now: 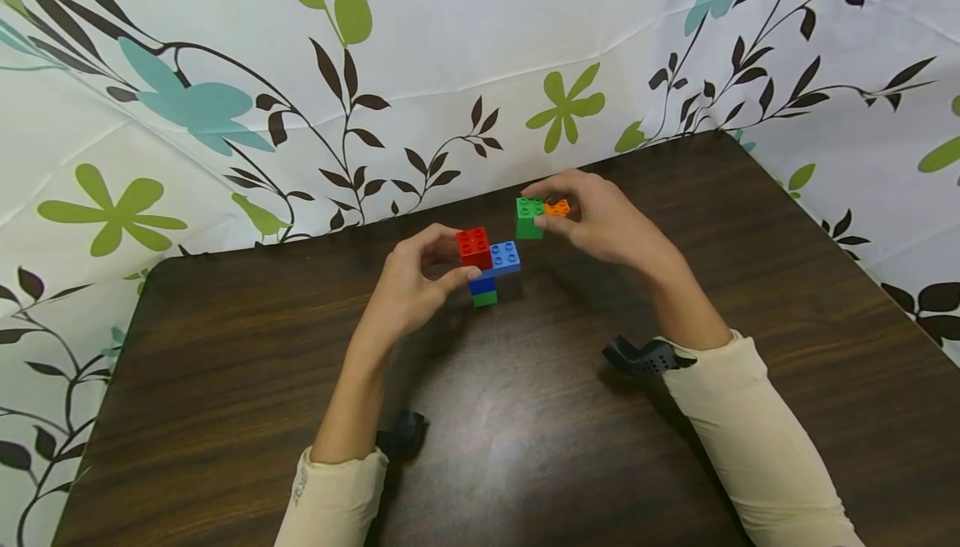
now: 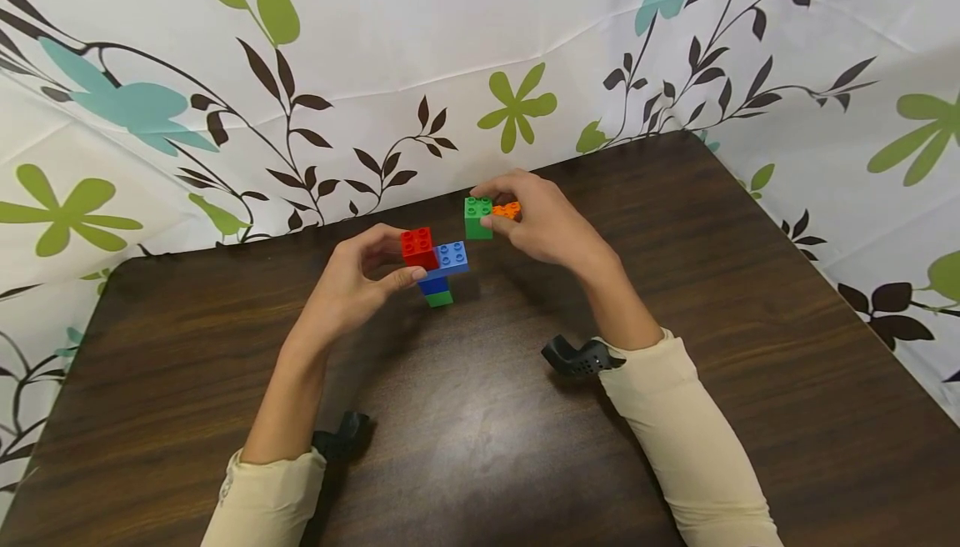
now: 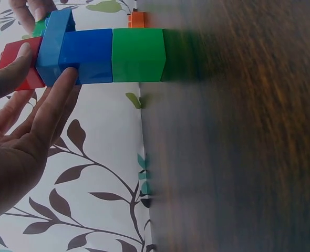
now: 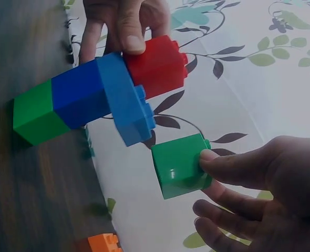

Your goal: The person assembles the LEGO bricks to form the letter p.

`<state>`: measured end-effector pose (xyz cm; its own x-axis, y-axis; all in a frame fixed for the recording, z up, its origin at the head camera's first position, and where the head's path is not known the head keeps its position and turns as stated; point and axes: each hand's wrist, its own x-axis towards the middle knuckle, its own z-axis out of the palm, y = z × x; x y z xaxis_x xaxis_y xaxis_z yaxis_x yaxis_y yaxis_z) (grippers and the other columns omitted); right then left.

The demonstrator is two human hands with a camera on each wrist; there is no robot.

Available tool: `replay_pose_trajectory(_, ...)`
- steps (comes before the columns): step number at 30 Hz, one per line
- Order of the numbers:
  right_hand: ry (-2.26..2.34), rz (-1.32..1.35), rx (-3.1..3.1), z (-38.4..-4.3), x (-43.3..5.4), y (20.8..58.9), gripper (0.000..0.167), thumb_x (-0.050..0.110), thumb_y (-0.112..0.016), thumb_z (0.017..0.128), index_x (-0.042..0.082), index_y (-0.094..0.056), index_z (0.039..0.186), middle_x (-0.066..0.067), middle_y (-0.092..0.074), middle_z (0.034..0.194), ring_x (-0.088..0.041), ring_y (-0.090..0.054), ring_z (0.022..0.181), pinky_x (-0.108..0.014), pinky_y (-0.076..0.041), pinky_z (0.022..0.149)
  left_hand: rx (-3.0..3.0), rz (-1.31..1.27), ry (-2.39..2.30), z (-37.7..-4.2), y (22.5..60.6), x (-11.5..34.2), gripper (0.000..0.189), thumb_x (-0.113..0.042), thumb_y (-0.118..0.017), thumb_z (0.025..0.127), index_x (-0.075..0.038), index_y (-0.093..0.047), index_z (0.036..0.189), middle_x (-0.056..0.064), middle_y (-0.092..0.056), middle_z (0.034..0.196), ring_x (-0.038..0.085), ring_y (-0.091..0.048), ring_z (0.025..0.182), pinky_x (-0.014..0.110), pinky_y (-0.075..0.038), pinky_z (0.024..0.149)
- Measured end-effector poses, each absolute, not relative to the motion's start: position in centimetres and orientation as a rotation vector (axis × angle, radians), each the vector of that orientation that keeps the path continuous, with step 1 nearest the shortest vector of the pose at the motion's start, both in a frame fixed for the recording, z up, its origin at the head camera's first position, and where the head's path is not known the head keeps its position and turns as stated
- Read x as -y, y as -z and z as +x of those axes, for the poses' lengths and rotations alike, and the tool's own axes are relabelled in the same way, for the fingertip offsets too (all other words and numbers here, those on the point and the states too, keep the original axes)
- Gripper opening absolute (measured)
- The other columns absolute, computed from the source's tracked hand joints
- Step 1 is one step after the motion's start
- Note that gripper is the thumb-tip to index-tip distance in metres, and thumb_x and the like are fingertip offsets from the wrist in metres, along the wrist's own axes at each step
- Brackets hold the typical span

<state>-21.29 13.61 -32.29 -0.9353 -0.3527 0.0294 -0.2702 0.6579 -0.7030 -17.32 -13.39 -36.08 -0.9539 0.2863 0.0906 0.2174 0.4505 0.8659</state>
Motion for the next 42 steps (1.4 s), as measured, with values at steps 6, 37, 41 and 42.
replay_pose_trajectory(6, 1.153, -0.545, -2.767, -20.9, -13.5, 31.8, 0.041, 0.011, -0.073, 0.102, 0.01, -0.068, 0.143, -0.017, -0.064, 0.139, -0.038, -0.053, 0.123, -0.056, -0.051, 0.104, -2.608, 0.459, -1.561, -17.3, 36.1, 13.3, 0.039, -0.006, -0.082, 0.094, -0.004, -0.067, 0.13, 0.018, -0.077, 0.123, 0.034, -0.074, 0.118, 0.052, -0.055, 0.114)
replay_pose_trajectory(37, 1.134, -0.744, -2.658, -19.8, -13.0, 31.2, 0.04, 0.008, -0.075, 0.101, 0.01, -0.069, 0.14, -0.013, -0.067, 0.138, -0.034, -0.062, 0.119, -0.052, -0.059, 0.105, -2.603, 0.472, -1.574, -17.3, 36.2, 13.4, 0.034, -0.006, -0.082, 0.095, -0.003, -0.068, 0.126, 0.018, -0.078, 0.122, 0.034, -0.074, 0.119, 0.051, -0.054, 0.115)
replay_pose_trajectory(41, 1.121, -0.757, -2.655, -19.8, -13.0, 31.3, 0.039, 0.008, -0.075, 0.1, 0.01, -0.07, 0.139, -0.013, -0.066, 0.141, -0.032, -0.064, 0.116, -0.05, -0.06, 0.103, -2.604, 0.471, -1.573, -17.3, 36.3, 13.4, 0.034, -0.006, -0.082, 0.095, -0.003, -0.068, 0.126, 0.018, -0.078, 0.122, 0.034, -0.075, 0.118, 0.051, -0.054, 0.115)
replay_pose_trajectory(42, 1.118, -0.761, -2.657, -19.8, -13.0, 31.3, 0.039, 0.007, -0.075, 0.1, 0.01, -0.07, 0.139, -0.013, -0.066, 0.14, -0.031, -0.064, 0.116, -0.05, -0.06, 0.103, -2.603, 0.471, -1.574, -17.3, 36.2, 13.4, 0.034, -0.006, -0.082, 0.095, -0.003, -0.068, 0.126, 0.018, -0.078, 0.121, 0.034, -0.075, 0.118, 0.051, -0.054, 0.115)
